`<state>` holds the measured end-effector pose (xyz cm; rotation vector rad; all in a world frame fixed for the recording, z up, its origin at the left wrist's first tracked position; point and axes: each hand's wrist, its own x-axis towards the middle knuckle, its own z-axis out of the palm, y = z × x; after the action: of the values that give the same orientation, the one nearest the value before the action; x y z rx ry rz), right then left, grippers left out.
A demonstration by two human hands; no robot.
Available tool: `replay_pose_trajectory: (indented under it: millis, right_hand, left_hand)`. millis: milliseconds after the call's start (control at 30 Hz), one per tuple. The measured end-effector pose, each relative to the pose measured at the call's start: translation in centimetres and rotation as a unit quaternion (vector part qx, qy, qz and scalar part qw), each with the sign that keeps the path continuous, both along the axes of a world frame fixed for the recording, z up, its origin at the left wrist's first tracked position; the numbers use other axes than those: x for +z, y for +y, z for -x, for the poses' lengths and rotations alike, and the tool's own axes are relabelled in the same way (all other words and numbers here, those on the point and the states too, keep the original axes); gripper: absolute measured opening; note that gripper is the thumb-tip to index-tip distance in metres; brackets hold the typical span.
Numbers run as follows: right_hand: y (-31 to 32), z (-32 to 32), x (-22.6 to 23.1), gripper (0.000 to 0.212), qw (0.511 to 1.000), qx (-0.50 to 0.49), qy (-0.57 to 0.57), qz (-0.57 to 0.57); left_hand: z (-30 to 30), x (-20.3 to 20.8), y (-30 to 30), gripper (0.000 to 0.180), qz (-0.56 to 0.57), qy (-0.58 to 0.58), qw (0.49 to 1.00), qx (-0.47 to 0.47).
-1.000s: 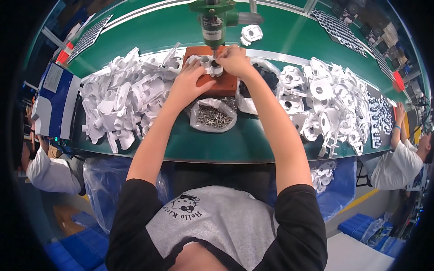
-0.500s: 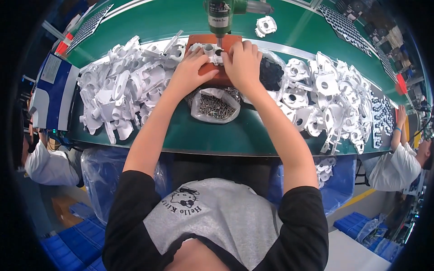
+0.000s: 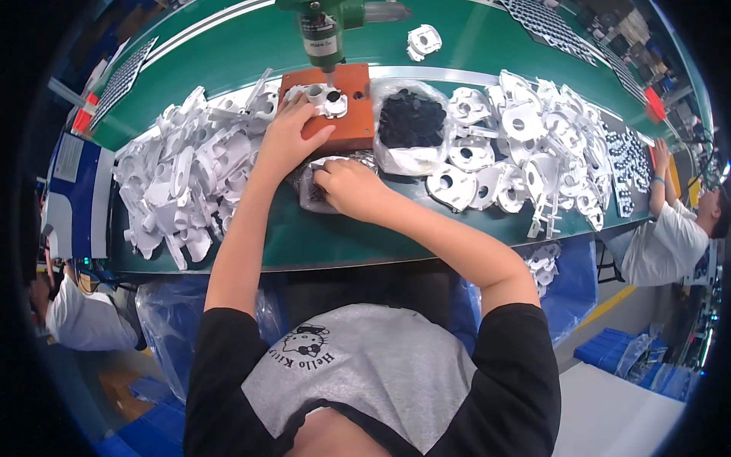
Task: Assembling white plastic housings by inserting small parts and using a manual press.
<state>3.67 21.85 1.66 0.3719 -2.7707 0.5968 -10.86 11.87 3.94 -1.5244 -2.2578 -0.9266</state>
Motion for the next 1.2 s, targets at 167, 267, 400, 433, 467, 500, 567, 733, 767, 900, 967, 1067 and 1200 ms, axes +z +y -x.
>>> replay_pose_trajectory:
  millis: [167, 267, 400, 433, 467, 500, 567, 733, 767, 900, 967, 1067, 1200]
  right_hand:
    - [1.0, 0.0, 1.8, 0.013, 0.989, -0.02, -0.121, 0.087]
    - [1.9, 0.1, 2.8, 0.011, 0.978, -0.025, -0.163, 0.129]
    - [2.5, 0.1, 4.4, 0.012, 0.963, -0.037, -0.109, 0.245]
    - [3.0, 0.0, 4.8, 0.022, 0.973, -0.027, -0.04, 0.225]
    - [4.1, 0.0, 4.8, 0.025, 0.982, -0.03, -0.032, 0.185]
    - [5.4, 0.0, 4.9, 0.029, 0.989, -0.033, -0.022, 0.145]
    - [6.9, 0.1, 6.1, 0.024, 0.983, -0.102, -0.038, 0.148]
    - [9.4, 2.9, 6.1, 0.018, 0.943, -0.189, -0.007, 0.275]
    - [9.3, 3.7, 6.0, 0.019, 0.932, -0.189, -0.003, 0.308]
    - [8.6, 6.6, 4.9, 0.02, 0.905, -0.193, 0.005, 0.378]
    - [8.2, 7.6, 4.1, 0.021, 0.9, -0.191, 0.025, 0.392]
    - [8.3, 8.7, 2.9, 0.02, 0.912, -0.185, 0.052, 0.363]
    - [8.3, 9.1, 2.6, 0.018, 0.933, -0.188, 0.049, 0.304]
  left_hand:
    - [-0.1, -0.1, 0.2, 0.037, -0.005, 0.006, 1.0, 0.002]
    - [0.0, -0.1, 0.4, 0.038, -0.001, -0.009, 1.0, -0.008]
    - [0.3, -0.4, 0.0, 0.039, 0.006, -0.029, 1.0, -0.008]
    - [0.3, -0.5, 0.0, 0.039, 0.005, -0.03, 1.0, -0.006]
    - [0.3, -0.5, 0.0, 0.037, -0.004, -0.009, 1.0, -0.003]
    - [0.3, -0.5, 0.2, 0.036, -0.013, 0.013, 1.0, 0.0]
    - [0.3, -0.5, 0.1, 0.036, -0.017, 0.009, 1.0, -0.001]
    - [0.3, -0.4, 0.0, 0.043, -0.01, -0.008, 1.0, -0.016]
    - [0.4, -0.5, 0.0, 0.042, -0.008, -0.006, 1.0, -0.017]
    - [0.3, -0.5, 0.0, 0.042, -0.005, -0.005, 1.0, -0.022]
    - [0.3, -0.6, 0.0, 0.042, -0.002, -0.007, 1.0, -0.018]
    - [0.2, -0.5, 0.0, 0.038, -0.011, 0.006, 1.0, -0.009]
    - [0.2, -0.6, 0.0, 0.038, -0.008, 0.002, 1.0, -0.006]
